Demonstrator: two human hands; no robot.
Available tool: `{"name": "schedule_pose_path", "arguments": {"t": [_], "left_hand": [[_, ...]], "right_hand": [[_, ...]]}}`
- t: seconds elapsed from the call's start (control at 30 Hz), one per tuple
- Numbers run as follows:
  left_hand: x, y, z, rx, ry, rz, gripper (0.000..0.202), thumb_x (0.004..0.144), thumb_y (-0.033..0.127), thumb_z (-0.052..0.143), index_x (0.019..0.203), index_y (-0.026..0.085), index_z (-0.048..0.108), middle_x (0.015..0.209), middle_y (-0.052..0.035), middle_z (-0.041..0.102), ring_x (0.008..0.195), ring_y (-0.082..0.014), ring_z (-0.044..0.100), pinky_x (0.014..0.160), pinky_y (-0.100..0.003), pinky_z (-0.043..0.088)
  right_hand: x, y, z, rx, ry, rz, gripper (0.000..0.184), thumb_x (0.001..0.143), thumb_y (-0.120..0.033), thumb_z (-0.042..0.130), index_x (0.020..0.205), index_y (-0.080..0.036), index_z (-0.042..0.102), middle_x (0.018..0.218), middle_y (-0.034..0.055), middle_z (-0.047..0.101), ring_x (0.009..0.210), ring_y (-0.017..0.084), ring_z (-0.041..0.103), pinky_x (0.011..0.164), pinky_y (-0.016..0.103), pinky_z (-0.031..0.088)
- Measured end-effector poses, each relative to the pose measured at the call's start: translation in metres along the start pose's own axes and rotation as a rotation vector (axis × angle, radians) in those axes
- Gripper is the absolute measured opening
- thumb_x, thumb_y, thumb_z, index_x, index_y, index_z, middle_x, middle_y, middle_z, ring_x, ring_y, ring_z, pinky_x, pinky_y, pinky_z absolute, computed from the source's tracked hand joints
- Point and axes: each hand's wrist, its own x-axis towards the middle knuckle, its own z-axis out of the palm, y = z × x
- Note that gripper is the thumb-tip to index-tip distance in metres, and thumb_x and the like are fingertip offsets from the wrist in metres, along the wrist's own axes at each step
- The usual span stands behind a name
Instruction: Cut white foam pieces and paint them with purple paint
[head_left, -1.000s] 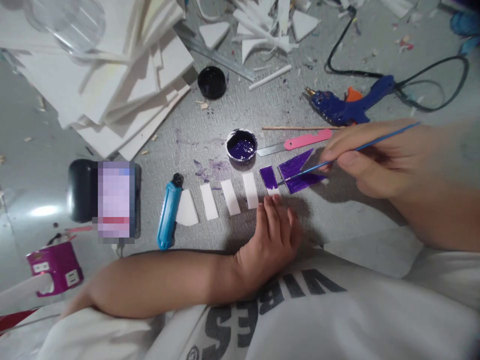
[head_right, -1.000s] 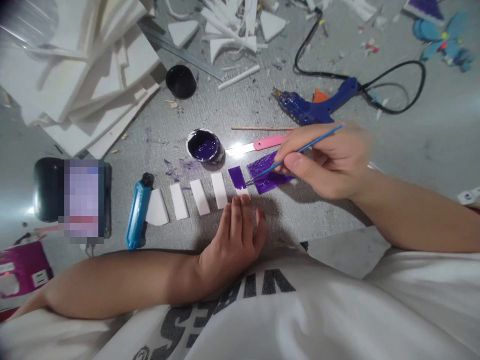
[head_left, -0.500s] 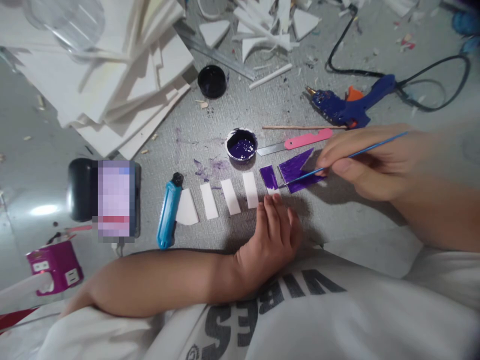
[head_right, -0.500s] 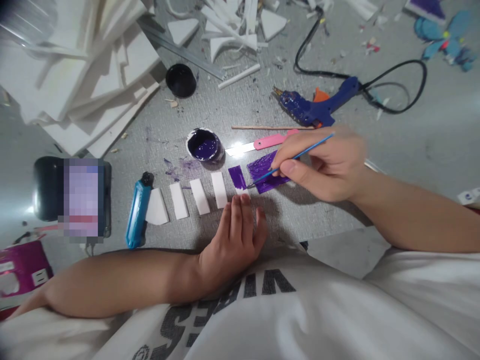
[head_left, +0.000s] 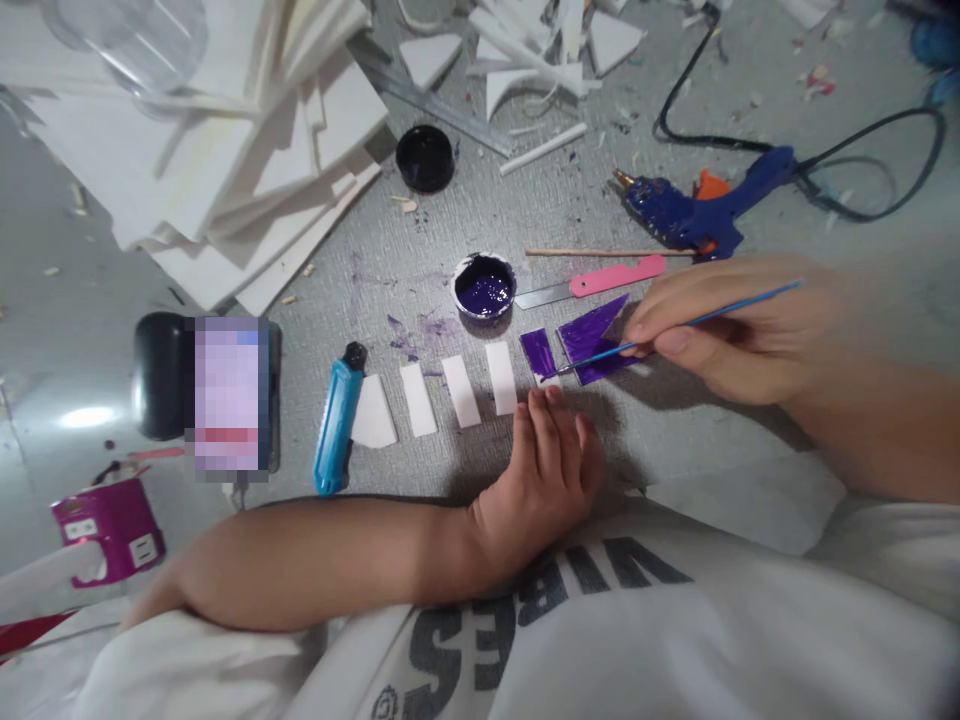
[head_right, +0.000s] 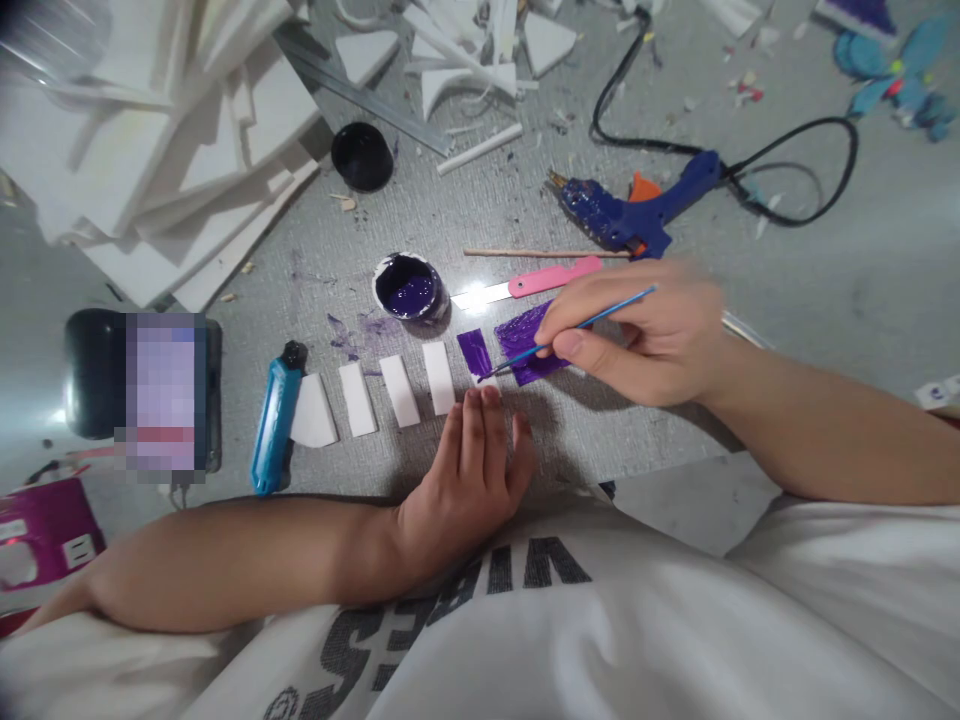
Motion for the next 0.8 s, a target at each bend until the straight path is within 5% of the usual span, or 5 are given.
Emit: {"name": "schedule_pose_path", "arguments": {"t": [0.17,0.4,0.6,0.8], "left_hand": [[0.0006,0.0003,0.0004,-0.009,0.005,-0.001,0.037,0.125,0.040,0.081,0.143,0.007,0.081,0.144,-0.0310,0.093,0.132,-0.0417,0.097,0.115,-0.048,0.078],[0.0033,-0.0024,-0.0018,0.001,0.009,-0.001,0.035,0.125,0.040,0.080,0.139,0.008,0.083,0.141,-0.0289,0.094,0.128,-0.0395,0.098,0.111,-0.046,0.080],[0.0026,-0.0015,-0.0006,0.007,0.026,-0.004,0.032,0.125,0.036,0.078,0.137,0.007,0.083,0.139,-0.0284,0.095,0.126,-0.0397,0.098,0.110,-0.046,0.080],[0.0020,-0.0010,0.0000,0.006,0.021,-0.004,0.034,0.126,0.038,0.078,0.138,0.007,0.083,0.140,-0.0287,0.094,0.128,-0.0405,0.098,0.110,-0.047,0.080]], "right_hand": [[-0.0009,-0.0024,0.0028,-0.020,0.097,0.016,0.023,0.122,-0.022,0.077,0.126,-0.036,0.095,0.107,0.0006,0.096,0.099,0.022,0.096,0.096,0.038,0.082],[0.0007,-0.0026,0.0001,0.004,-0.020,-0.041,0.019,0.124,-0.024,0.075,0.121,-0.034,0.091,0.105,0.0003,0.095,0.094,0.019,0.095,0.088,0.032,0.081],[-0.0042,-0.0029,0.0069,-0.072,0.137,0.024,0.027,0.121,-0.019,0.077,0.127,-0.038,0.094,0.108,-0.0010,0.096,0.102,0.025,0.097,0.096,0.043,0.084],[0.0023,-0.0007,0.0044,0.020,0.020,-0.084,0.020,0.120,-0.023,0.078,0.123,-0.035,0.093,0.103,-0.0005,0.096,0.089,0.021,0.095,0.080,0.034,0.080]]}}
